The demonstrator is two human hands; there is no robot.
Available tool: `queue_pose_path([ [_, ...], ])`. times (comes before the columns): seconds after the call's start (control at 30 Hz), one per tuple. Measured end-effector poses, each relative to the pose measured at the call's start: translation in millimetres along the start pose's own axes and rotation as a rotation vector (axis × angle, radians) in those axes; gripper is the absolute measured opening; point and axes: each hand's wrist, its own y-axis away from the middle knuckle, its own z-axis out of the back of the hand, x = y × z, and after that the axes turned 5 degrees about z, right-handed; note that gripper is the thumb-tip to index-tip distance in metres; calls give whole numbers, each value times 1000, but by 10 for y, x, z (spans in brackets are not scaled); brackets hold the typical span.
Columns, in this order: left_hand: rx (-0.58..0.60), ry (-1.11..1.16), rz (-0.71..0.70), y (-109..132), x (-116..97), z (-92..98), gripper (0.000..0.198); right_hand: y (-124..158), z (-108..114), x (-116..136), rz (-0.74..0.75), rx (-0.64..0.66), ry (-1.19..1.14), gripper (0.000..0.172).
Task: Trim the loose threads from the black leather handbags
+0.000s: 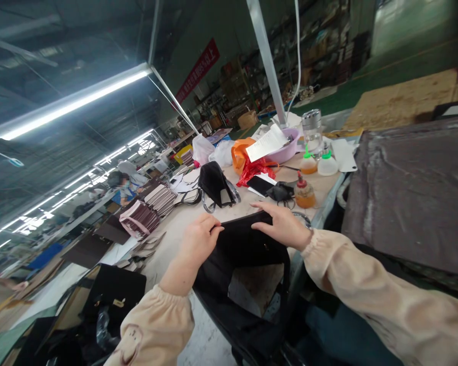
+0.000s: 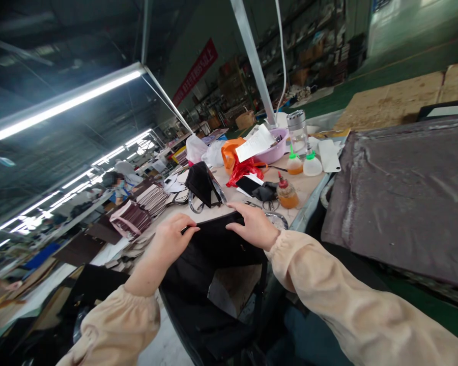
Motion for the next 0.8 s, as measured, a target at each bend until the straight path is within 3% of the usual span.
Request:
queue_pose_path([
  [0.57, 25, 5, -52, -29, -9, -27, 7, 5, 11, 11, 11, 34, 20, 39],
  [0.8, 35, 13, 7, -37, 9, -34, 9, 4, 40, 39, 1, 48, 30, 36],
])
